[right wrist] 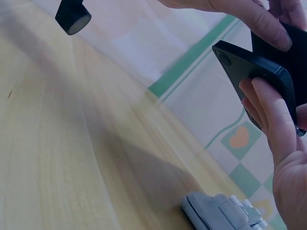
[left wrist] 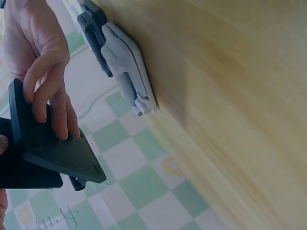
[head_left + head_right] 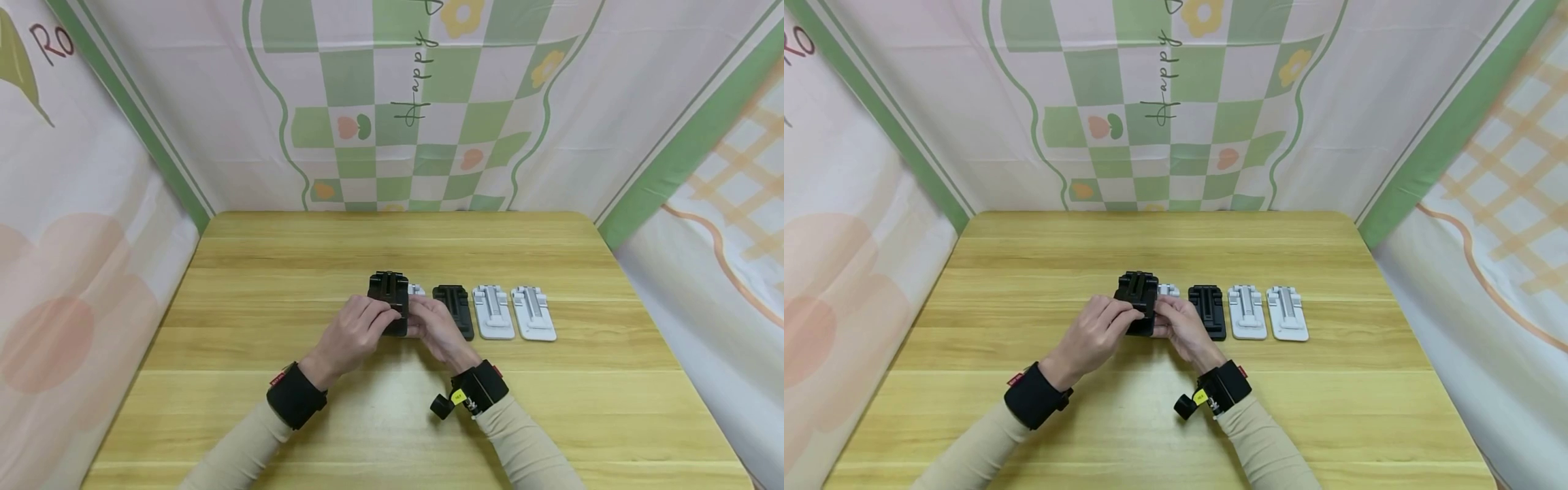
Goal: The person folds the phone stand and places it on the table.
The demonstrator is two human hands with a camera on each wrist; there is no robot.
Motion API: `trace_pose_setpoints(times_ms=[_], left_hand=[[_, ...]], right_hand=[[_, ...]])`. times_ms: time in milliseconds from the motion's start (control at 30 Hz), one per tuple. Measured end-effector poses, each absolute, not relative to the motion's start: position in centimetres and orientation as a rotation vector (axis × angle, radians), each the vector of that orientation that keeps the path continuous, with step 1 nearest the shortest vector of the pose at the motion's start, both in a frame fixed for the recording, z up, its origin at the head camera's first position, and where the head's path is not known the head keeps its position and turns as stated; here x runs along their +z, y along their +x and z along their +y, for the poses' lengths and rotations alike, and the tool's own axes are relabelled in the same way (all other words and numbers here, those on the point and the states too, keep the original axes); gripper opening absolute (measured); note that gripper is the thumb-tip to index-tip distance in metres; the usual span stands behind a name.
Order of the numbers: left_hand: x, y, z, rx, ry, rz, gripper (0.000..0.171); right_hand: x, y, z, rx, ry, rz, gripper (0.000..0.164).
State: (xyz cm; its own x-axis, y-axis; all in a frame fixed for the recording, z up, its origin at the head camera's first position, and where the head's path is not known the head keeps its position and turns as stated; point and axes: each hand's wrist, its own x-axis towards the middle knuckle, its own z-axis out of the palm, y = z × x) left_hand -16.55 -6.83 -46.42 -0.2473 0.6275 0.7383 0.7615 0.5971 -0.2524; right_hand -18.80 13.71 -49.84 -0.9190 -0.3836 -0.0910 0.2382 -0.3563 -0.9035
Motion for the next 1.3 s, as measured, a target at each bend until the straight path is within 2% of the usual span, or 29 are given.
trace_pose_setpoints(times_ms=[133,333,433,633,700,833,1000,1300], left_hand=[[-46.7,-16.6,-6.8,-0.197,-1.107,-1.958,0.013],[-47.0,-16.5,-6.6,-0.189,-1.109,-1.948,0.033],[-47.0,-16.5,-6.6,-0.182,-1.103,-1.945,0.036],[-46.8,-16.3,-6.8,-0.227,-1.114,-2.026,0.013],[-46.7,-16.3,-6.9,-0.295,-1.12,-2.077,0.013],[-46.7,-16.4,-7.4,-0.535,-1.119,-2.152,0.025],[-46.7,-16.7,-8.0,-0.934,-1.004,-2.139,0.034],[-47.0,-17.8,-7.9,-1.421,-0.665,-2.07,0.027]], right_hand=[[-50.0,-18.8,13.8,-2.309,-0.185,1.505,0.041],[-50.1,-18.8,13.9,-2.31,-0.197,1.507,0.038],[-50.2,-18.9,13.9,-2.308,-0.212,1.507,0.039],[-50.1,-18.9,13.9,-2.305,-0.207,1.506,0.044],[-50.2,-18.9,13.9,-2.301,-0.218,1.507,0.044],[-50.5,-18.9,14.1,-2.298,-0.228,1.526,0.041],[-50.8,-18.9,14.3,-2.316,-0.198,1.527,0.027],[-50.8,-18.8,14.3,-2.342,-0.202,1.494,0.023]])
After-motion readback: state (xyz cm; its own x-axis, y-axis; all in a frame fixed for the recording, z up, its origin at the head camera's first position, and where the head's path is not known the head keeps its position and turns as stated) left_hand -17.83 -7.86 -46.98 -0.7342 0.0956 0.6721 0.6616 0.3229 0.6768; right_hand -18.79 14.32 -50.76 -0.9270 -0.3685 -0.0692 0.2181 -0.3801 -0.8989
